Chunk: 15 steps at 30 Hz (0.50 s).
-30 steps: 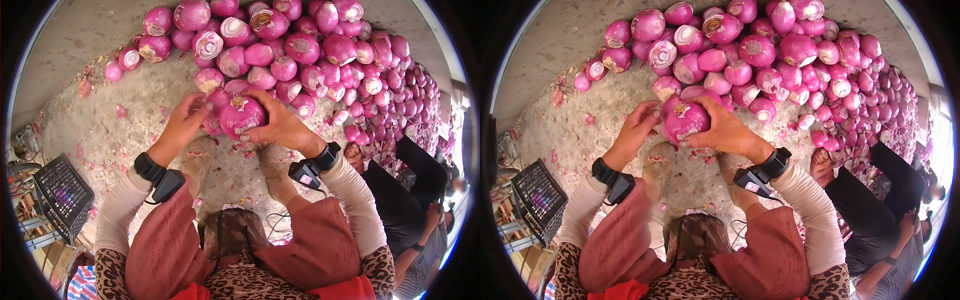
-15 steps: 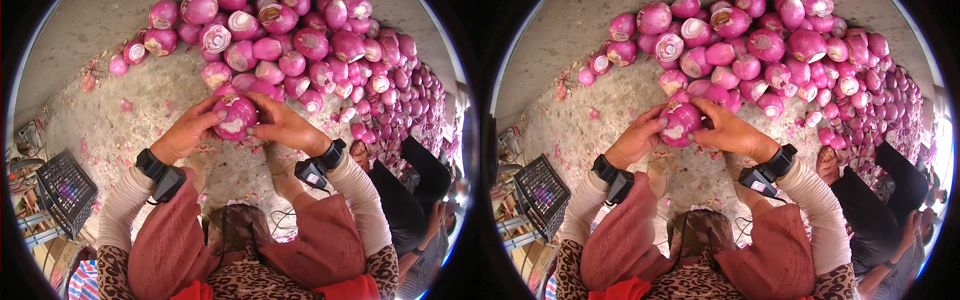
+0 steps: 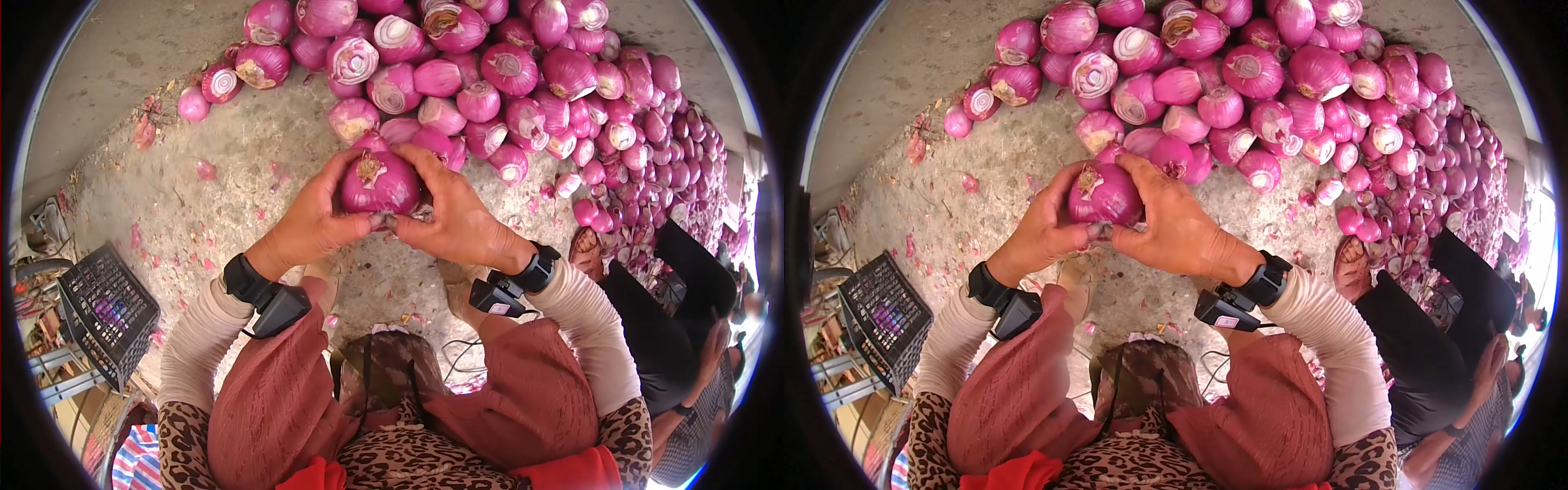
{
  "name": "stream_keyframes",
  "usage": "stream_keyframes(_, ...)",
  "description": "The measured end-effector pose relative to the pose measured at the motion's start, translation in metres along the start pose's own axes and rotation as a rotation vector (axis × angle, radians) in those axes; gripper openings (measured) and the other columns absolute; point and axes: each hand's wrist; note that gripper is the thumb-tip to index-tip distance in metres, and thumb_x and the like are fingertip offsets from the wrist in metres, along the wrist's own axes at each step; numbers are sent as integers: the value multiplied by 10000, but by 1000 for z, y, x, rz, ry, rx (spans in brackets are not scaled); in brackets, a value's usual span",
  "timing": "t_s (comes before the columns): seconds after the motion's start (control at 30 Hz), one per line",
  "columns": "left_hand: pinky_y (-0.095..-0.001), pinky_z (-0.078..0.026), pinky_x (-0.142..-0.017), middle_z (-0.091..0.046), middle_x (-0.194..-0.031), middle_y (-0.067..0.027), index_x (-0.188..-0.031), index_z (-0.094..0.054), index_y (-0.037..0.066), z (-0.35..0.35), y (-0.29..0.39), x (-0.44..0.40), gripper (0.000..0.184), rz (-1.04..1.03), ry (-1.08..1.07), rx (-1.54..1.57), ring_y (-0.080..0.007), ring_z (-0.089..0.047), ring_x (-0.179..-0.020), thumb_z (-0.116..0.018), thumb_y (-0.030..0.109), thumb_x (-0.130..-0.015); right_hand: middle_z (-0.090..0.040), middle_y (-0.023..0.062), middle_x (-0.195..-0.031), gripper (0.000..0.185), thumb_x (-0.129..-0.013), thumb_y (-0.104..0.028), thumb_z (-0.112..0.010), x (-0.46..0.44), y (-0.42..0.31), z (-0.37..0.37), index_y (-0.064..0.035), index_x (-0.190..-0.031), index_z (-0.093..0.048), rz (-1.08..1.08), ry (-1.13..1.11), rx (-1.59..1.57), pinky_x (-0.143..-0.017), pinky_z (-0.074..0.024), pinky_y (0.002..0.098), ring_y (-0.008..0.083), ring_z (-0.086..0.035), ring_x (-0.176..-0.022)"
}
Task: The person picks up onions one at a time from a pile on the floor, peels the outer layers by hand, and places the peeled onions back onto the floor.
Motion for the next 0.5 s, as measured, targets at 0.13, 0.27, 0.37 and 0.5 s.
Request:
stream_keyframes(0.13, -309, -419, -970, -459, -1277, -85, -1393, -271, 6, 5, 1, -1, 849, -29, -2, -80, -158, -498, -1129, -772, 192, -733, -513, 168, -1226, 754, -718, -75, -711, 1, 0, -2, -4, -1366, -334, 0, 15, 3, -950, -455, 344, 253, -543, -1134)
stream_keyframes(0.27, -309, -419, -968, -478, -1256, -85, -1396, -283, 22, 7, -1, 1, 855, -68, -23, -158, -161, -502, -1124, -783, 252, -742, -506, 156, -1228, 768, -708, -111, -761, 1, 15, -12, -15, -1353, -354, 34, 29, -257, -924, -468, 346, 250, -545, -1113)
stream_keyframes(0.37, -325, -428, -967, -490, -1255, -86, -1399, -300, 41, 8, -7, 1, 812, -8, -2, -117, -167, -506, -1131, -748, 320, -782, -539, 152, -1166, 702, -745, -180, -762, 5, 14, -12, -13, -1319, -396, -10, 21, -362, -826, -500, 325, 234, -577, -1023)
stream_keyframes(0.5, -447, -431, -996, -465, -1318, -130, -1396, -304, 39, 13, -6, 3, 645, 221, -62, 614, -258, -508, -1184, -547, 398, -918, -601, 57, -988, 427, -900, -170, -616, 2, 15, -9, -26, -1265, -449, -255, -49, -748, -649, -504, 243, 103, -584, -834)
Point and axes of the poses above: each hand's wrist, its own x-axis away from the middle knuckle, its own z-axis out of the back of the hand, y = z × x
